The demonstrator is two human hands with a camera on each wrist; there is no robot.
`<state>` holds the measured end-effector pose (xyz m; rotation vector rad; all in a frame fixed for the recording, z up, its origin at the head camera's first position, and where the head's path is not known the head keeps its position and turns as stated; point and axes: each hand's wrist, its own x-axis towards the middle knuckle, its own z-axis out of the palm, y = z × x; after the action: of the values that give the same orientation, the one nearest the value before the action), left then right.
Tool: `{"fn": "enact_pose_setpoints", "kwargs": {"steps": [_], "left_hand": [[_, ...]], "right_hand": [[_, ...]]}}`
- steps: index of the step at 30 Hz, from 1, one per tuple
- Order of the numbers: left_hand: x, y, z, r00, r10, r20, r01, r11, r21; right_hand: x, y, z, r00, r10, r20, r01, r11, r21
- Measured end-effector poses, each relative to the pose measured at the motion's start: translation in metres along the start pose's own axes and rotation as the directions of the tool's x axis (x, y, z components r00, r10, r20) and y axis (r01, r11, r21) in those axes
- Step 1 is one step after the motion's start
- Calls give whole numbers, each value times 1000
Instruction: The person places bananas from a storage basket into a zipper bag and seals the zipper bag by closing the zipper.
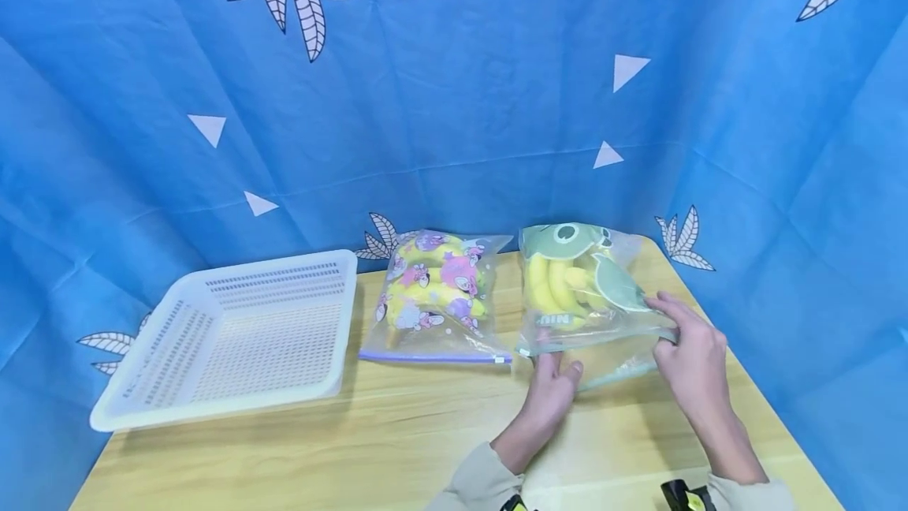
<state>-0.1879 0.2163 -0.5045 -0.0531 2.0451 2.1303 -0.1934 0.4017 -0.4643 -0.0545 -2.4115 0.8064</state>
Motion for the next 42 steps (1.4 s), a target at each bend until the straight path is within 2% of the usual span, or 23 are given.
{"fn": "enact_pose_setpoints", "kwargs": {"steps": [3,5,7,10,15,17,18,19,21,24,26,29,34,36,39,42], "left_hand": [[-6,1,-10,994,20,108,-36,988,147],[-9,3,-17,978,18,209,-61,978,201],[-11,4,-26,948,-1,317,-63,980,191],[-11,7,-42,907,-36,419,-31,988,152],[-5,7,-70,856,-55,514,41,998,38],[-2,8,-80,833,-68,549,70,997,18],[0,9,-84,828,-78,555,84,996,16],[1,10,-89,828,-92,553,92,995,27],[5,11,-96,842,-115,527,104,993,51],[9,13,-103,882,-145,448,138,989,49],[11,13,-104,900,-147,411,157,988,10],[13,13,-101,916,-136,377,184,978,-94],[16,10,-91,931,-144,335,241,932,-269],[17,9,-88,931,-149,334,261,910,-322],[17,5,-86,932,-141,335,266,892,-365],[16,2,-84,940,-148,306,268,877,-400]], "right_hand": [[-2,7,0,995,52,81,-50,998,-25],[-4,10,-1,990,80,119,-78,997,-25],[-4,12,-1,984,104,147,-103,995,-18],[-5,15,-1,975,136,178,-136,991,-13],[-6,17,1,959,186,216,-192,981,9],[-6,17,0,945,220,243,-233,972,25],[-7,18,0,937,237,257,-253,967,33],[-7,18,-1,929,251,271,-273,961,45],[-7,19,-4,919,273,285,-304,950,68],[-4,20,-6,921,282,270,-319,942,105],[-1,20,-8,925,288,249,-324,938,120],[1,19,-9,927,293,234,-326,938,118],[1,21,-11,924,296,244,-330,937,112],[0,25,-13,919,301,254,-340,932,128],[0,32,-13,920,299,255,-339,931,131],[2,38,-11,921,270,280,-306,948,93]]}}
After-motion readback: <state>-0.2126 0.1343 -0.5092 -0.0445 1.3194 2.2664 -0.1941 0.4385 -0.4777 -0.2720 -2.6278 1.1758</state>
